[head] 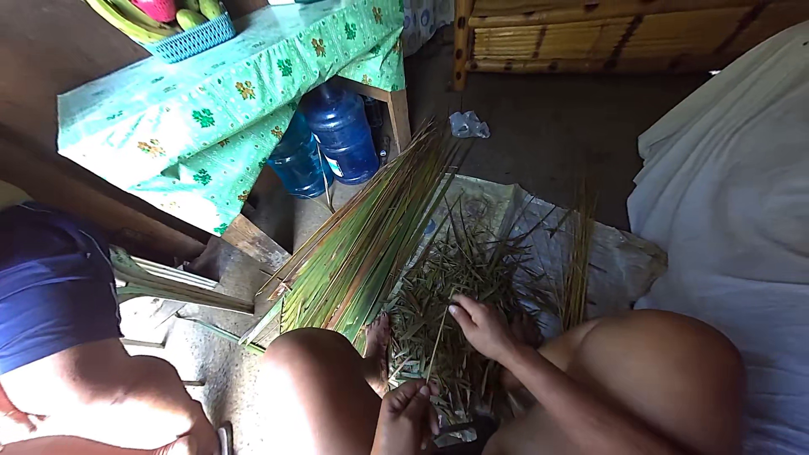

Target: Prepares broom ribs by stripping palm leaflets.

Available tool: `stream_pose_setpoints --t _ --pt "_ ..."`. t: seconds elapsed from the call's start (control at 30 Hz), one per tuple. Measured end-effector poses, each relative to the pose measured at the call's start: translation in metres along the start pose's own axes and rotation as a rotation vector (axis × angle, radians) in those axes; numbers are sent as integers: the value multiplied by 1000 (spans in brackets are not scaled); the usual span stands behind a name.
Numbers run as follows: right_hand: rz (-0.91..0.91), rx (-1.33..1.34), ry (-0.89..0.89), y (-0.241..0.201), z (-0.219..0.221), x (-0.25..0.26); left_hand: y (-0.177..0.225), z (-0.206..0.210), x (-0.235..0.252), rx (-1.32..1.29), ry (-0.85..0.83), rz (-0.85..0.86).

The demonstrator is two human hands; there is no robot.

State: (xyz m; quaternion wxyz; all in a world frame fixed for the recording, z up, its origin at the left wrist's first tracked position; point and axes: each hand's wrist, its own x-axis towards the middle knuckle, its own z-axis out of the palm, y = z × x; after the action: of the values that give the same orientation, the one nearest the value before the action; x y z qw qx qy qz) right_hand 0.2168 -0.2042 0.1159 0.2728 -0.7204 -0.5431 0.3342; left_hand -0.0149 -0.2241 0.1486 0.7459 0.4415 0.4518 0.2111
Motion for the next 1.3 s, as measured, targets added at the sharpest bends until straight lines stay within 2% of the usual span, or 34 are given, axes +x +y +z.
stream_pose_setpoints --t 0.1,0.43,0.5,0.63,0.7,0.73,0.8,0.87,0.97,1.03,1.13,1.2,1.3 --pt "133 -4 -34 4 -5 8 -1 0 -4 9 -3 5" --pt "62 13 5 8 -12 13 -2 -2 -11 34 -21 26" --pt "108 229 35 11 -8 15 -2 -2 -10 38 -14 18" --pt "367 980 52 -1 -13 15 0 -5 -9 52 -21 20" --pt "436 1109 88 1 -22 18 -1 -9 -9 59 -24 15" --pt "427 1053 138 3 -28 20 -1 -11 -10 82 -23 15" --pt "301 640 225 8 -38 19 2 -17 -12 231 -25 20" --pt "178 226 142 1 -51 9 8 -20 -12 490 -17 54" --pt "-163 -63 83 -24 -46 -13 24 -17 -9 890 20 163" --pt "-410 -198 42 -32 -44 -21 39 -10 -7 1085 59 323" --pt "-623 -348 121 -30 -55 -21 55 0 5 1289 195 735" --pt "-618 -410 236 -25 -78 -17 70 4 13 1300 294 977" --pt "-395 -467 441 -9 -137 -18 94 -4 21 1106 342 1256"
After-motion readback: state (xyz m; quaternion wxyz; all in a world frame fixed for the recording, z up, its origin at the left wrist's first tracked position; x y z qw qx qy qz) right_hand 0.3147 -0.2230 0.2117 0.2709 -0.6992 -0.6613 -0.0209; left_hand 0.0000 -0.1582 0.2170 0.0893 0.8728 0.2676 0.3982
